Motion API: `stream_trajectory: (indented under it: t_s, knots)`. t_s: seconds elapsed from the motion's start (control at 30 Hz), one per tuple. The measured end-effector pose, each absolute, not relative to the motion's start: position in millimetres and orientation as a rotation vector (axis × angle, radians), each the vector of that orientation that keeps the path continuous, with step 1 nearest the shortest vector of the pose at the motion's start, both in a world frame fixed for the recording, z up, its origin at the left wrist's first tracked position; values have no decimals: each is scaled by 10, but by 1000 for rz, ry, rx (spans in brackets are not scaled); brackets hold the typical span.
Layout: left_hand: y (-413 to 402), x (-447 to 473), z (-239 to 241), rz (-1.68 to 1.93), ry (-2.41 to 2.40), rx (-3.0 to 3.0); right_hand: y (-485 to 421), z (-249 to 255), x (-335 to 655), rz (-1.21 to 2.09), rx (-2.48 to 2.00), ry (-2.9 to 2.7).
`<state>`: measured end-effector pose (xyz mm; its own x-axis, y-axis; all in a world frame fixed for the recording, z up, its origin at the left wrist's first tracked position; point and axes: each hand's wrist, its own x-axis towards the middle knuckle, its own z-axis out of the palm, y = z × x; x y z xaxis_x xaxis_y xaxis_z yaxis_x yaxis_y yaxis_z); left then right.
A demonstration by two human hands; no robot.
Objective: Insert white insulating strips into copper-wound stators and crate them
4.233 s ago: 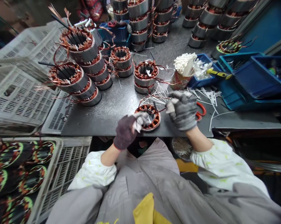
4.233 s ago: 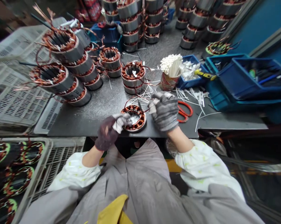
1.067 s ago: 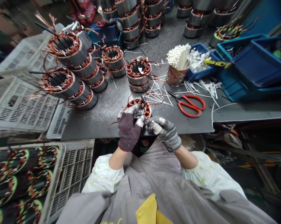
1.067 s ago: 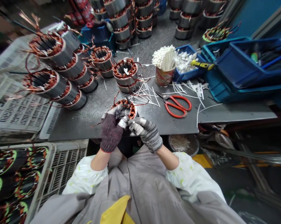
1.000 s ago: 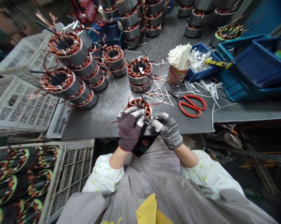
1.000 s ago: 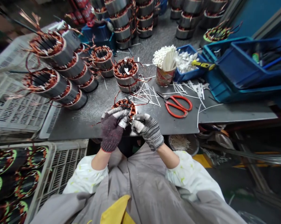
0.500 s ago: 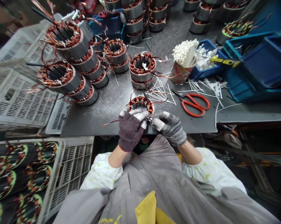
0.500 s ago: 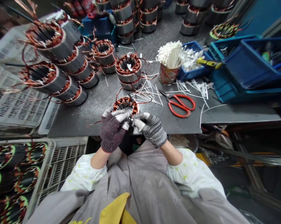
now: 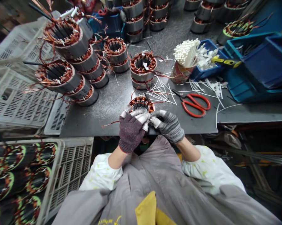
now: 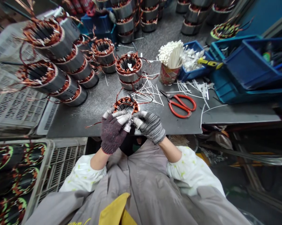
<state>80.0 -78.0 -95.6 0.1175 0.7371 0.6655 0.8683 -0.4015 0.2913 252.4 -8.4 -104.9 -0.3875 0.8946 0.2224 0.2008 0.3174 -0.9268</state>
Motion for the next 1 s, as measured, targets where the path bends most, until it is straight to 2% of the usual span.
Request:
stream_trajectory:
  t_s: [0.13, 0.33, 0.5, 0.87, 0.93, 1.0]
  knots:
    - [-789, 797, -956, -1140, -1661, -2217, -99, -1025, 2542, 1199, -957, -1684]
    - [-805, 805, -952, -1088, -1711, -2216, -69, -1031, 2532, 1071, -960, -1812]
    - [-799, 805, -971, -1136, -1664, -2208, -104, -1038, 2554, 1133, -961, -1751]
    - [-776, 802, -972, -1142, -1660, -2257, 3, -1046, 2562, 538, -856, -2254]
    - [-763, 823, -975, -1168, -1675, -2236, -24, -980, 2549, 530, -913, -2227]
    - [-750, 855, -968, -1187, -1737, -2203, -53, -894, 2599, 692, -946, -2084]
